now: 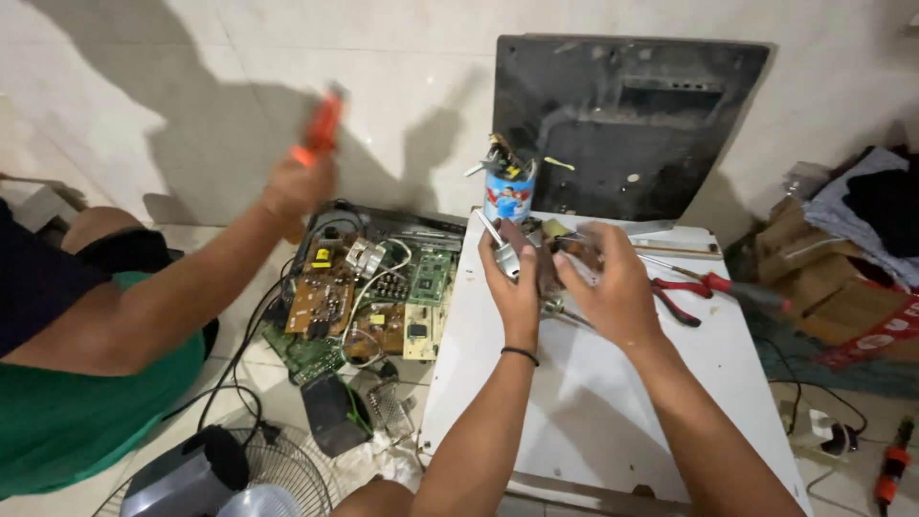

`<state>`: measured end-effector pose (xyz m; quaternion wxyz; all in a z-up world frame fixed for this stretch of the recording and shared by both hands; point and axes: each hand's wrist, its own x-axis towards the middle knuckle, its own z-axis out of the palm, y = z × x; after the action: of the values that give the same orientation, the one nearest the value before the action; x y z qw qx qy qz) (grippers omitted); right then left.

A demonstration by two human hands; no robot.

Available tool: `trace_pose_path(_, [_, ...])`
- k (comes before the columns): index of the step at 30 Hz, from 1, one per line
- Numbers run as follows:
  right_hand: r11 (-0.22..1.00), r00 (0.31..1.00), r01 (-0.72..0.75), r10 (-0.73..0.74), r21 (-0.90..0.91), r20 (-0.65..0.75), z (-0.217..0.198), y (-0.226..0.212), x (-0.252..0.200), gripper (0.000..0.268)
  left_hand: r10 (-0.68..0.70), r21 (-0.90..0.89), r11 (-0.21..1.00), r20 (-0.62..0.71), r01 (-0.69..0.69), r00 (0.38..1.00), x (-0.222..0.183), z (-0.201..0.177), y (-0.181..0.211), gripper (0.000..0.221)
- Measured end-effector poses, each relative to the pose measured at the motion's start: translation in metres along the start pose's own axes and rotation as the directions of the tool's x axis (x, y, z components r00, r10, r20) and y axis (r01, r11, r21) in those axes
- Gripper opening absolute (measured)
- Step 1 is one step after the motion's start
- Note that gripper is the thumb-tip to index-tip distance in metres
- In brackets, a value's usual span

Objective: Sanding the surface of a small electric motor component using sandpaper to clean or smooth it.

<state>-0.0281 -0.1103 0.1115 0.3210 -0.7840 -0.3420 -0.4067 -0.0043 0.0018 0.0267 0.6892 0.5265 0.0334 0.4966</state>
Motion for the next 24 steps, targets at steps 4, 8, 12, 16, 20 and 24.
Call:
trace_pose_path(4, [0.510, 0.578, -0.813, 0.659, 0.279, 0.481, -0.006, 0.035, -0.028, 0.052, -0.019, 0.094, 0.996, 0.244, -0.004, 0.969, -0.010, 0.009, 0.026, 0.066])
trace_pose_path(8, [0.157, 0.568, -0.797, 0.526, 0.584, 0.633, 0.003, 0.057, -0.047, 0.056, 0.009, 0.215, 0.971, 0.384, -0.099, 0.923, -0.017, 0.011, 0.028, 0.068])
trace_pose_path(12, [0.130, 0.584, -0.766, 0.549, 0.629, 0.598, -0.010, 0.047, -0.038, 0.069, 0.033, 0.250, 0.957, 0.409, -0.146, 0.912, -0.017, 0.014, 0.043, 0.070])
trace_pose_path(16, [0.390, 0.657, -0.744, 0.575, 0.543, 0.487, -0.017, 0.046, -0.038, 0.062, 0.011, 0.258, 0.957, 0.423, -0.132, 0.906, -0.015, 0.012, 0.039, 0.069])
trace_pose_path(20, [0.289, 0.640, -0.758, 0.505, 0.585, 0.579, -0.014, 0.042, -0.044, 0.050, 0.002, 0.226, 0.968, 0.433, -0.111, 0.901, -0.015, 0.011, 0.048, 0.062])
trace_pose_path(24, [0.146, 0.610, -0.761, 0.495, 0.633, 0.619, -0.007, 0.042, -0.052, 0.043, -0.010, 0.231, 0.967, 0.468, -0.111, 0.884, -0.016, 0.009, 0.042, 0.052])
